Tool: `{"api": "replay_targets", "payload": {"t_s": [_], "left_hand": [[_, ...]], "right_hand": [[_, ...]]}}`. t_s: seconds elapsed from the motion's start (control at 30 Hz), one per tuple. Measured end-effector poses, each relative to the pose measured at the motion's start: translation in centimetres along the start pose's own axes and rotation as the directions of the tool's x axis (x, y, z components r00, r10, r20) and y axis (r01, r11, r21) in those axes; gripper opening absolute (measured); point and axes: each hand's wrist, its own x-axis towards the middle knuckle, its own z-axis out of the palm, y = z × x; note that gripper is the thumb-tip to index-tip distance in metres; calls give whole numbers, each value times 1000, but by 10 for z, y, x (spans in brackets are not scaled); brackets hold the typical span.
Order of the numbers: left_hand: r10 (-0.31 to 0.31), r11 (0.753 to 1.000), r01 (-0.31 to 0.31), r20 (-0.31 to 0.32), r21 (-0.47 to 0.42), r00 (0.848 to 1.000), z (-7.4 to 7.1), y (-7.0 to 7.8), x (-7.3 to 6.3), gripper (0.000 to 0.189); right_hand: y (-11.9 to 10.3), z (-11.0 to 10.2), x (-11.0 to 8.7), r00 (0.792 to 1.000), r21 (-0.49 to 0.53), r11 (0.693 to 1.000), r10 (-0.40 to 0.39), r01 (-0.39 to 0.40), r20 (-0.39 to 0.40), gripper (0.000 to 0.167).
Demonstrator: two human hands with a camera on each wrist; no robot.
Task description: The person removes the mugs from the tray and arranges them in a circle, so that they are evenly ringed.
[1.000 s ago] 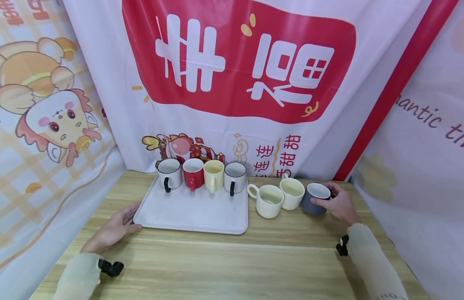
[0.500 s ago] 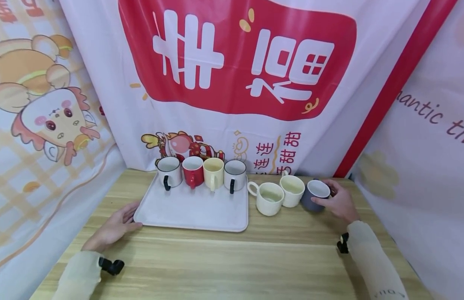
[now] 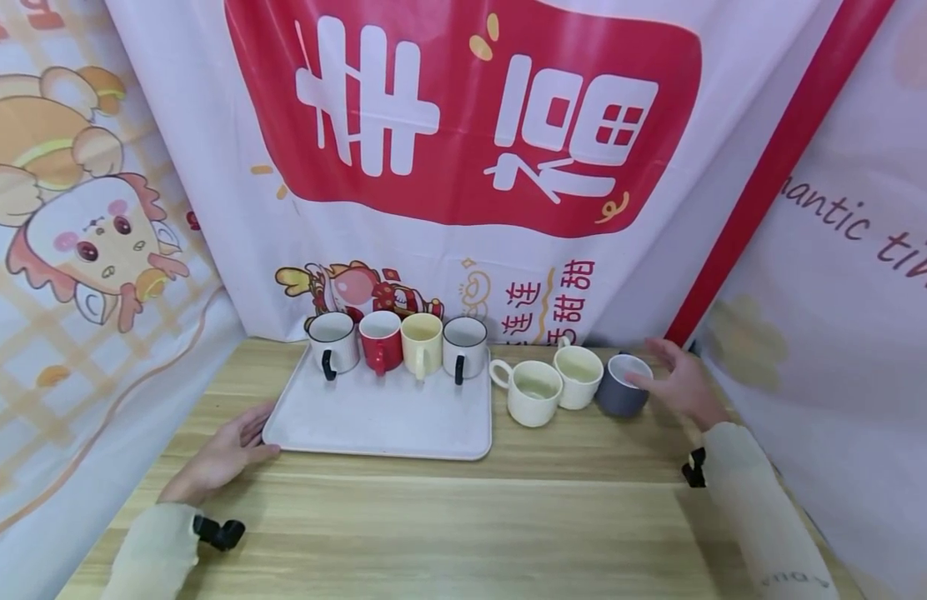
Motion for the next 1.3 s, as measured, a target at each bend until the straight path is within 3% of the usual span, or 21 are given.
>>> {"api": "replay_targets", "payload": {"t_s": [0.17,0.33,0.53,0.73,0.93,1.1,1.3], "left_hand": [[7,1000,-7,-2,7,1000,0,-1,0,91],[21,1000,-21,-5,-1,1000,0,-1,-2,91],[54,998,-55,-12,-37,998,0,-1,-4,89],[58,998,-59,-12,-34,998,1,-1,-5,88],[58,997,-59,-14,-55,998,2,-2,-3,89],[54,997,-55,-14,-48,998,3,-2,-3,89],[14,1000,-15,-10,-19,1000,3,0,-4,89]], "right_hand": [[-32,-9,2,999,-68,998,7,-3,50,95],[-72,4,6,990,-113,993,54,-40,129,100],[-111,43,15,985,-95,995,-25,42,172,90],[-146,87,17,966,10,989,-145,146,212,77],[-180,127,18,955,56,987,-162,153,248,69],[-196,156,18,952,146,978,-181,149,247,65],[-199,189,18,977,195,977,-125,91,173,60]]}}
